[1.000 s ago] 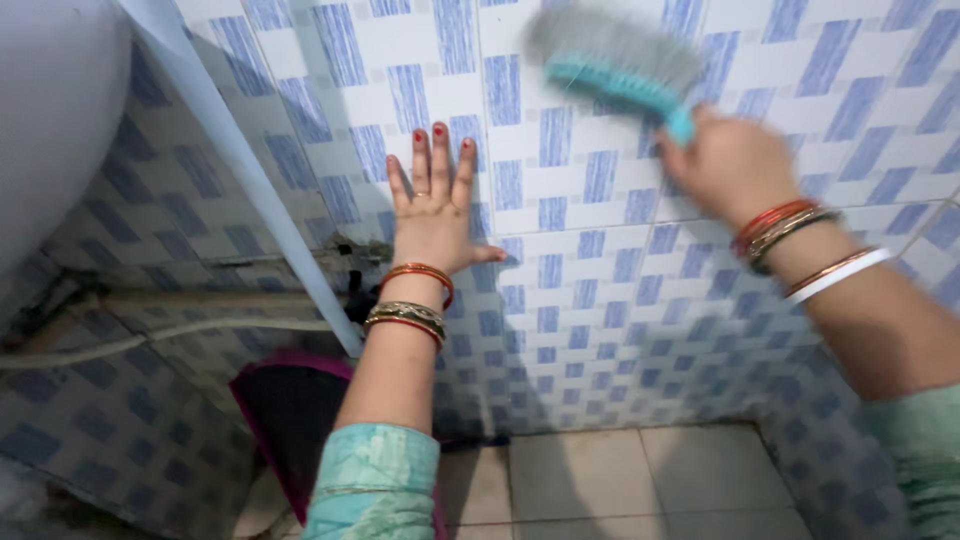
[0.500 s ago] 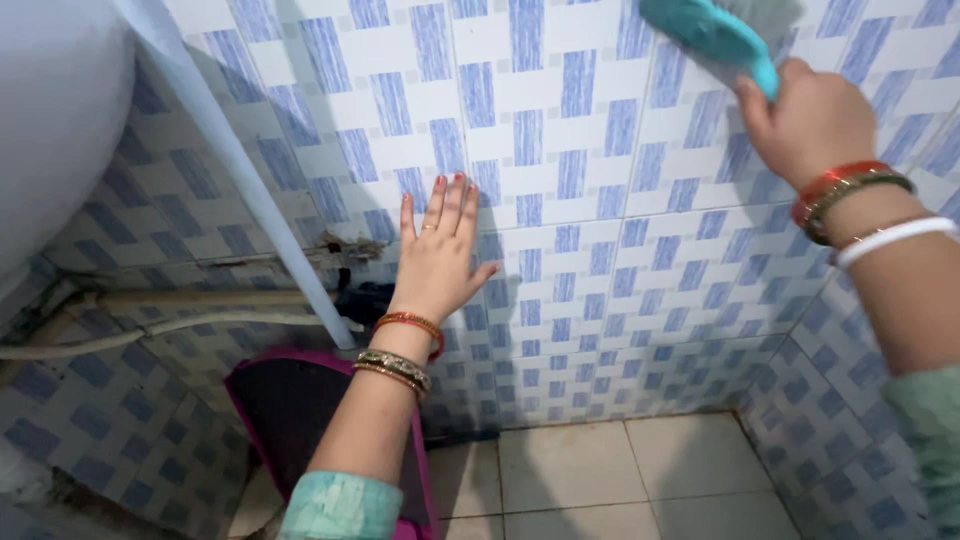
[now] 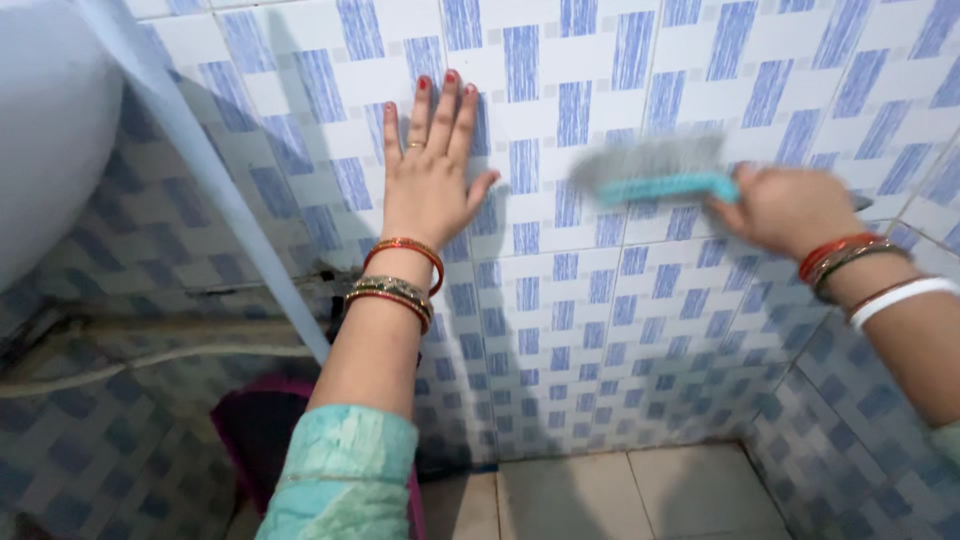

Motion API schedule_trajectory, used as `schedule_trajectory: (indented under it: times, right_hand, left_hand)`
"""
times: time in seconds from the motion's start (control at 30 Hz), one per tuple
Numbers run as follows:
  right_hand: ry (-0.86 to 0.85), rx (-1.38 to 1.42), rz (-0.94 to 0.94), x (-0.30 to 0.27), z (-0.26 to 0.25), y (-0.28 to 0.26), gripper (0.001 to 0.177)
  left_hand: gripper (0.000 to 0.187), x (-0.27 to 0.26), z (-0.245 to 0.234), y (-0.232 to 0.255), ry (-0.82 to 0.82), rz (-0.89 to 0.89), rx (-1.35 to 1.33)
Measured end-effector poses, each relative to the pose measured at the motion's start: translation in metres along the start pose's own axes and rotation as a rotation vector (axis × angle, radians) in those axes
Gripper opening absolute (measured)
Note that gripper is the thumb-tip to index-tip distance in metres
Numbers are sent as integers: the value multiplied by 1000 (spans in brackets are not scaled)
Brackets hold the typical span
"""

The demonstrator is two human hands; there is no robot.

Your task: The person cleans wall tiles in a bathroom by applying a cleaning solution from a bottle and scrubbing the surface with a handheld brush.

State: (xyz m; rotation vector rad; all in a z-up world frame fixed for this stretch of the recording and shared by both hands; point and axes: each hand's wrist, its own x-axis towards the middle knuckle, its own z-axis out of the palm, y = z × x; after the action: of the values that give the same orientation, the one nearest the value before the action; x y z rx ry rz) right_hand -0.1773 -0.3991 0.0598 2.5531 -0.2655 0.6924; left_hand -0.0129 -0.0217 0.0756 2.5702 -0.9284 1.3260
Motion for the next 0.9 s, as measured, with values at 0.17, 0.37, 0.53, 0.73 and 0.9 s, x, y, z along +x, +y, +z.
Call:
schedule_trajectory:
  times: [0.17, 0.37, 0.53, 0.73, 0.9]
  right_hand:
    - [351, 171, 88, 53, -36, -1, 56]
    - [-46, 265, 11, 49, -25, -82, 53]
    - [-119, -5, -283, 12, 9, -69, 55]
    - [139, 88, 165, 60, -53, -16, 51]
    - [292, 328, 106, 91, -82, -66, 52]
  left_hand:
    - [77, 5, 41, -8, 219, 19, 79]
    - [75, -1, 57, -13, 280, 35, 7]
    - [75, 0, 61, -12, 307, -84, -41]
    - [74, 0, 61, -15, 364, -71, -72]
    - [76, -2, 60, -16, 380, -77, -217]
